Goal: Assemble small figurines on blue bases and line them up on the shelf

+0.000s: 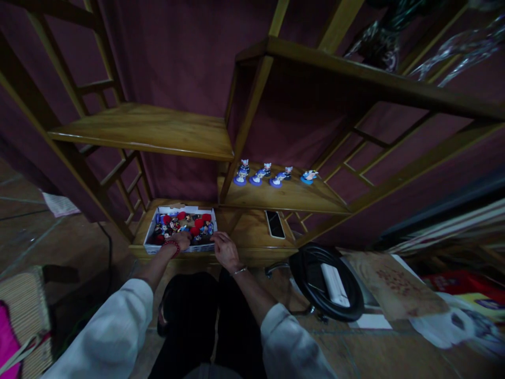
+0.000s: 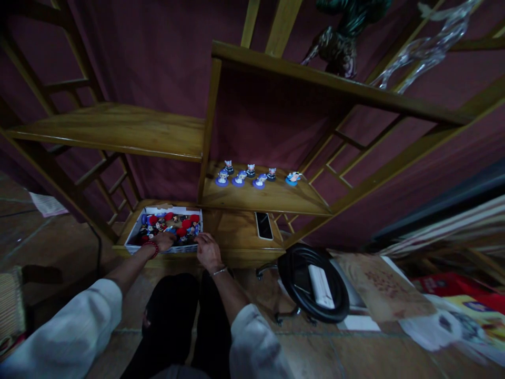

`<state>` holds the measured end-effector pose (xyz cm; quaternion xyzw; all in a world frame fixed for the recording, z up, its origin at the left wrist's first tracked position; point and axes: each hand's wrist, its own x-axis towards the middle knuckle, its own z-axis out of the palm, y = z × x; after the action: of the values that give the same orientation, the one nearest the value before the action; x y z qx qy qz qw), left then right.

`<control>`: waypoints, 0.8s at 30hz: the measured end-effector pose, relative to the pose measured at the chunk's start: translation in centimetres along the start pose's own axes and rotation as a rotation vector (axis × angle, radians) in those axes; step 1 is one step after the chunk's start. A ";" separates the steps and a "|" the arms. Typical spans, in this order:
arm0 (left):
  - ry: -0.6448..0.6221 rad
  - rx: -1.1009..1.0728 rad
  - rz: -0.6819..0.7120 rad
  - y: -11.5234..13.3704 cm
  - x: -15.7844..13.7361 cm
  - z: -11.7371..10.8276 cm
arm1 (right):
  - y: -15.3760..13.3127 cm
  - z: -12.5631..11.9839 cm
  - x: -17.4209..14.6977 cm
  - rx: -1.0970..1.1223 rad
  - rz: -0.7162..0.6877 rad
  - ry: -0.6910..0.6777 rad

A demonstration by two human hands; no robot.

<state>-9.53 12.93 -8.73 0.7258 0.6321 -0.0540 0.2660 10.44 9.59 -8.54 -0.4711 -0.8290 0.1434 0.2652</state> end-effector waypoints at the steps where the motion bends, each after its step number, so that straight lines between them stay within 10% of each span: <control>1: 0.000 -0.018 -0.005 0.3 0.1 0.0 | 0.2 -0.1 0.0 0.007 -0.017 -0.005; 24: 0.076 -0.106 -0.151 6.6 5.1 1.7 | -0.8 -0.3 -0.5 -0.299 -0.039 -0.264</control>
<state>-1.85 16.30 -10.17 0.6623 0.6968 -0.0127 0.2751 10.30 8.75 -8.08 -0.4661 -0.8776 0.0738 0.0840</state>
